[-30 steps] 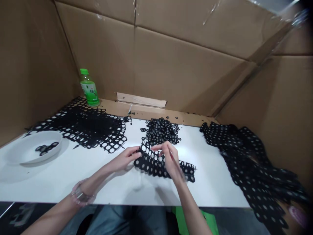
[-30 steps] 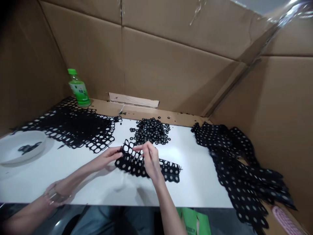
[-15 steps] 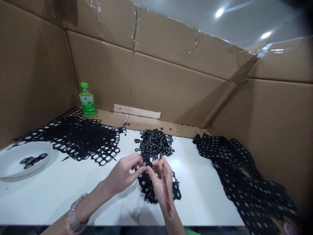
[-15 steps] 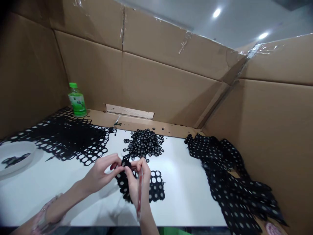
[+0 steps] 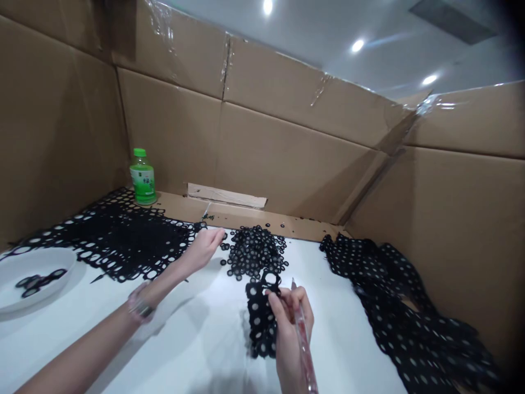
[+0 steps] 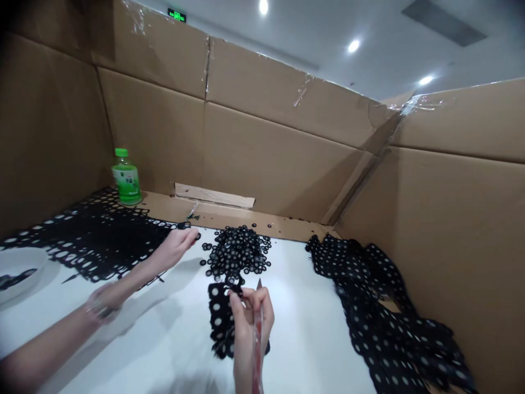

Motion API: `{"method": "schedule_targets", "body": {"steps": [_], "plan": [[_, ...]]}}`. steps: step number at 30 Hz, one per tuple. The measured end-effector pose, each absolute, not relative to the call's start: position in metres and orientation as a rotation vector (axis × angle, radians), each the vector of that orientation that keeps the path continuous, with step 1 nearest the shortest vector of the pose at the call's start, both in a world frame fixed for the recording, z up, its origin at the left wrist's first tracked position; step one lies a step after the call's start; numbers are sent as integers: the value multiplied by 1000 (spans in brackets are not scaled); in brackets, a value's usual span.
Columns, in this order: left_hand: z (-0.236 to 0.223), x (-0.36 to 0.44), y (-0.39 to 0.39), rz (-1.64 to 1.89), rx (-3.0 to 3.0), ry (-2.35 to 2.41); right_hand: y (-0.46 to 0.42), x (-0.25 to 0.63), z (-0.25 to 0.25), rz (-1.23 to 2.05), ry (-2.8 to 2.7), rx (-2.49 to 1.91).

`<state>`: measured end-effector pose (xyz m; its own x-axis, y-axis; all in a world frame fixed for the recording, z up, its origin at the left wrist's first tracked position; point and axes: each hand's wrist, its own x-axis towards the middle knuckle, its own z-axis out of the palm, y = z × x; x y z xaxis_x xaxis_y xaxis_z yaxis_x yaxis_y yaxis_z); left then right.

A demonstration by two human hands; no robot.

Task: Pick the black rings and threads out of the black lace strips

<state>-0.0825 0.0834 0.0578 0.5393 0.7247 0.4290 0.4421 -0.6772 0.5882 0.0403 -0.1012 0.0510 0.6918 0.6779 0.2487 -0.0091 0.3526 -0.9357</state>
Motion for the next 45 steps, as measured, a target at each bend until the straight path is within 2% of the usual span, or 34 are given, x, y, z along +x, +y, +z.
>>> {"method": "schedule_targets", "body": {"steps": [4, 10, 13, 17, 21, 25, 31, 36, 38, 43, 45], "plan": [[47, -33, 113, 748, 2540, 894, -96, 46, 52, 500, -610, -1115], [38, 12, 110, 747, 2592, 858, -92, 48, 61, 529, -468, -1099], [52, -1, 87, 852, 2527, 663, -88, 48, 68, 478, -440, -1095], [76, -34, 39, 890, 2154, 157, -79, 35, 83, 420, -398, -1059], [103, -63, 8, 917, 2026, 285, -79, 19, 94, 480, -381, -1001], [132, -89, 2, 760, 1980, 251, -100, 37, 103, 535, -693, -972], [157, -109, -2, 649, 2192, 338, -137, 68, 126, 437, -996, -1200], [151, -107, -3, 479, 2334, 338, -129, 44, 122, 894, -1155, -1132], [145, -105, -4, 454, 2372, 328, -123, 35, 115, 881, -1056, -1123], [119, -99, -15, 947, 2471, 466, -121, 27, 98, 675, -923, -1141], [110, -97, -22, 864, 2530, 412, -123, 26, 90, 625, -915, -1190]]}}
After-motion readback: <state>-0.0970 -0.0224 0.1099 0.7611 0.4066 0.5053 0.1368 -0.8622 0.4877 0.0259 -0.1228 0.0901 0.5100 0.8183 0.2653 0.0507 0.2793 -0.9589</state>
